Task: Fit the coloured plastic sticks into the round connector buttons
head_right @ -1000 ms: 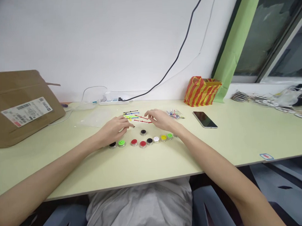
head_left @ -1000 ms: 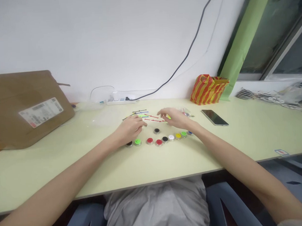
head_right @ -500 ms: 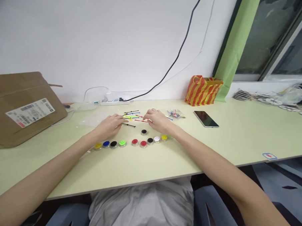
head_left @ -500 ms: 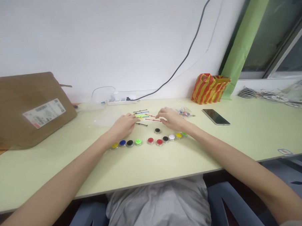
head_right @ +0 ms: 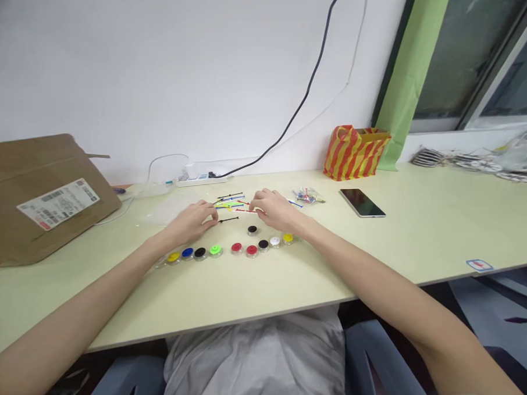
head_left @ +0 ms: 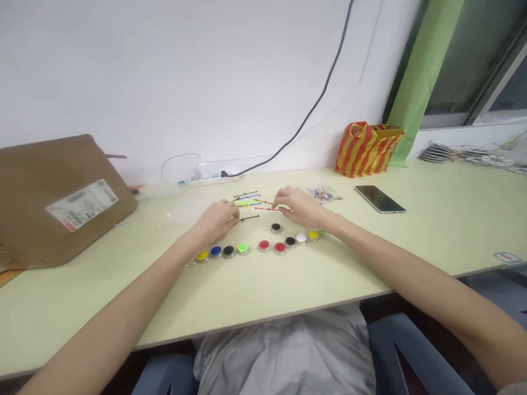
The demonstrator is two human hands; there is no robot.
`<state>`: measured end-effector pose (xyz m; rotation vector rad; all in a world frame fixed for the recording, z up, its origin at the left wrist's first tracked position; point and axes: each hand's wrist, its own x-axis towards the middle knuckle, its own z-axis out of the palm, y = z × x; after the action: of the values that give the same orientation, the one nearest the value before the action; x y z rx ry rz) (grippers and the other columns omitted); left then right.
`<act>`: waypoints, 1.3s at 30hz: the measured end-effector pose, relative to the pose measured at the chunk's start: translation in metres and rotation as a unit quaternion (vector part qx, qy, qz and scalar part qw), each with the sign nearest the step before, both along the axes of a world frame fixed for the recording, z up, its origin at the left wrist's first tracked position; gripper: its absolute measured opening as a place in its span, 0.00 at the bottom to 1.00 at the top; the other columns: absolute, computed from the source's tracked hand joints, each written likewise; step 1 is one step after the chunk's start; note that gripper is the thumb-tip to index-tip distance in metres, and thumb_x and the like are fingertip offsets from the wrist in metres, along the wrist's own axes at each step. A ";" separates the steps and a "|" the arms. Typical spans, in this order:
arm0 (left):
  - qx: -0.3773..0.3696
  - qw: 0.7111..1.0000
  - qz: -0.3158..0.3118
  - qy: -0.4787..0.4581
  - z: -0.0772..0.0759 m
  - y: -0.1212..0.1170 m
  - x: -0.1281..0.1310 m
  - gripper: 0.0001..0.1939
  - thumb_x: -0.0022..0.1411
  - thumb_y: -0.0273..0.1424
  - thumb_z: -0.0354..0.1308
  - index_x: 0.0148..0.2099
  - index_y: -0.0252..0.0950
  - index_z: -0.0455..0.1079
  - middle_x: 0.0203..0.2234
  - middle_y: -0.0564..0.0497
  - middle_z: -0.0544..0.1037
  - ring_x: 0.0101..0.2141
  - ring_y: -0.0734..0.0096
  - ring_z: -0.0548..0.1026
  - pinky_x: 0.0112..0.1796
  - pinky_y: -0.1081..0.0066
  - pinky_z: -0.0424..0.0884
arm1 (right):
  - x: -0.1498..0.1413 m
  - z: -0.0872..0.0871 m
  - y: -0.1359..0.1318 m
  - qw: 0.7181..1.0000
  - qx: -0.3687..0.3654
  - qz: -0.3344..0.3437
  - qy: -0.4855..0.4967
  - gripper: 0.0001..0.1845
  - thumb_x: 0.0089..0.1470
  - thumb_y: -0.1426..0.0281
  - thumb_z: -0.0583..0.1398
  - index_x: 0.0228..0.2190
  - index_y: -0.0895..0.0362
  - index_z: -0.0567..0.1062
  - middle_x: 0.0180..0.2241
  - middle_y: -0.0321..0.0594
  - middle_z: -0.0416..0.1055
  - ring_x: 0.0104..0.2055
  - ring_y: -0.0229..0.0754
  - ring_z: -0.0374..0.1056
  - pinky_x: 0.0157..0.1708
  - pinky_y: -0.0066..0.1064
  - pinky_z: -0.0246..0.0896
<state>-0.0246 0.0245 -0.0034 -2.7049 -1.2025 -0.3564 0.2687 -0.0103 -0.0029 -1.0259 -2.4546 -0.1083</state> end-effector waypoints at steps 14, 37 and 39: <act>0.136 0.980 -0.110 -0.098 0.007 -0.037 0.035 0.12 0.73 0.28 0.48 0.40 0.37 0.72 0.32 0.48 0.77 0.37 0.61 0.74 0.40 0.64 0.69 | -0.026 0.005 -0.022 0.991 -0.008 -0.029 0.127 0.07 0.68 0.69 0.57 0.39 0.55 0.75 0.34 0.40 0.70 0.39 0.44 0.64 0.38 0.33 0.54; 0.218 0.950 -0.202 -0.097 0.003 -0.039 0.038 0.10 0.72 0.27 0.53 0.45 0.38 0.77 0.33 0.49 0.82 0.37 0.64 0.77 0.40 0.64 0.69 | -0.019 0.016 -0.020 0.943 -0.243 0.075 0.216 0.13 0.62 0.64 0.60 0.33 0.61 0.77 0.22 0.33 0.67 0.25 0.34 0.57 0.27 0.28 0.50; 0.196 0.957 -0.194 -0.091 0.002 -0.038 0.038 0.11 0.72 0.27 0.53 0.46 0.39 0.77 0.34 0.49 0.82 0.38 0.63 0.76 0.40 0.63 0.68 | -0.017 0.015 -0.018 0.933 -0.270 0.067 0.226 0.11 0.61 0.64 0.61 0.34 0.60 0.75 0.22 0.33 0.69 0.24 0.34 0.59 0.27 0.27 0.51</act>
<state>0.0135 -0.0134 -0.0014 -2.5706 -0.5426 -0.8140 0.2519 -0.0284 0.0117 -0.9492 -2.1441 0.8014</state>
